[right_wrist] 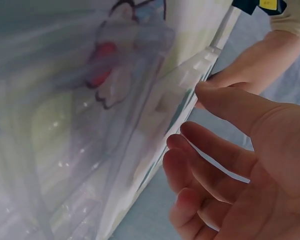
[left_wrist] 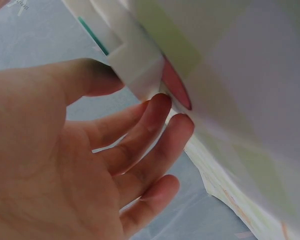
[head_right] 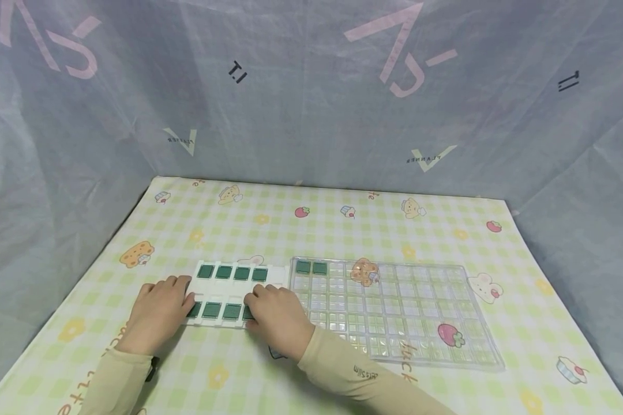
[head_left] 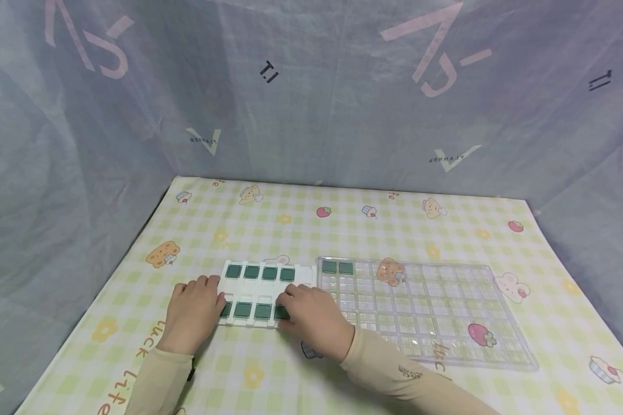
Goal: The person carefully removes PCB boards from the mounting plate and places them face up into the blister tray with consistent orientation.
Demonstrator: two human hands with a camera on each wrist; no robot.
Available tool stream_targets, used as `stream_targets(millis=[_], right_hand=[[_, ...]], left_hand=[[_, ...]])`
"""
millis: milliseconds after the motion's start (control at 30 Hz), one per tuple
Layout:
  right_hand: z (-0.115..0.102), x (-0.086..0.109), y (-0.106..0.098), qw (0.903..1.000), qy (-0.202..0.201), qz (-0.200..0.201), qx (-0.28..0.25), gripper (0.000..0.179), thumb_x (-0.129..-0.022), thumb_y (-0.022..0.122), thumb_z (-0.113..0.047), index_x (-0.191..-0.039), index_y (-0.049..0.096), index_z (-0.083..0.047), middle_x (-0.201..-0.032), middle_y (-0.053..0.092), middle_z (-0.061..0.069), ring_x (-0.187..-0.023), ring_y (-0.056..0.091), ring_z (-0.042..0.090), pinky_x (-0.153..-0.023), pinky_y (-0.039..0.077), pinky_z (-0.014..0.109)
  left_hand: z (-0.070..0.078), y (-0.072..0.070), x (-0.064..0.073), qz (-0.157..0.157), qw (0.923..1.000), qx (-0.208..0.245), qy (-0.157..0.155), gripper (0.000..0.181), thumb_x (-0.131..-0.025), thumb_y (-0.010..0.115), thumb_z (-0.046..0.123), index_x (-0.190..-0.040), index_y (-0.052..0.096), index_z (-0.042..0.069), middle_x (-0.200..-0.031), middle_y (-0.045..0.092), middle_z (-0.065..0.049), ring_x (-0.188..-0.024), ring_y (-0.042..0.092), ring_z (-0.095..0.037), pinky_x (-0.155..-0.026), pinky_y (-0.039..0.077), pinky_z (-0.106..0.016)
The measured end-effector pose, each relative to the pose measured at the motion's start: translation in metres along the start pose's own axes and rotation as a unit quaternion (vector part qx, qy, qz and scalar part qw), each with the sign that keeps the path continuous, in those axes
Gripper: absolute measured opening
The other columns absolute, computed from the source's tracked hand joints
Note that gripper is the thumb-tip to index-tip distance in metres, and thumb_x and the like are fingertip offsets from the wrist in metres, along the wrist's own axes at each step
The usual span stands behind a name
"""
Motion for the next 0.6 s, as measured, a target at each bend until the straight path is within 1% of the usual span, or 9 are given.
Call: stream_targets(millis=[167,367,600], right_hand=[[-0.0001,0.0005,0.0018,1.0000,0.002,-0.004,0.004,0.028,-0.084,0.084,-0.037,-0.105,0.076,-0.020,-0.096,0.070,-0.008,-0.082,0.066,0.009,-0.065,0.052,0.022],[0.0007,-0.0005,0.0042,1.0000,0.005,-0.005,0.005,0.029,-0.083,0.084,-0.035,-0.106,0.075,-0.020,-0.097,0.070,-0.007,-0.083,0.066,0.009,-0.066,0.052,0.023],[0.0022,-0.0008,0.0054,0.9999,0.004,0.008,0.010,0.030,-0.081,0.086,-0.033,-0.104,0.074,-0.018,-0.095,0.070,-0.006,-0.080,0.065,0.010,-0.065,0.051,0.023]], left_hand=[[0.0008,-0.0001,-0.0001,0.002,1.0000,-0.004,0.000,0.040,-0.098,0.064,0.022,-0.128,0.063,-0.006,-0.111,0.069,-0.022,-0.099,0.067,-0.038,-0.091,0.045,-0.054],[0.0008,-0.0009,0.0001,0.004,1.0000,-0.001,-0.001,0.040,-0.098,0.064,0.021,-0.127,0.063,-0.006,-0.111,0.069,-0.022,-0.100,0.066,-0.038,-0.091,0.044,-0.053],[0.0003,-0.0008,0.0004,0.004,1.0000,-0.001,0.000,0.040,-0.098,0.064,0.021,-0.127,0.063,-0.006,-0.111,0.069,-0.022,-0.099,0.066,-0.038,-0.091,0.044,-0.053]])
Point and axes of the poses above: each hand's wrist, its own x-axis away from the middle knuckle, its own y-axis out of the palm, z = x × y, the point moved 6 cm from there along -x, towards the middle knuckle
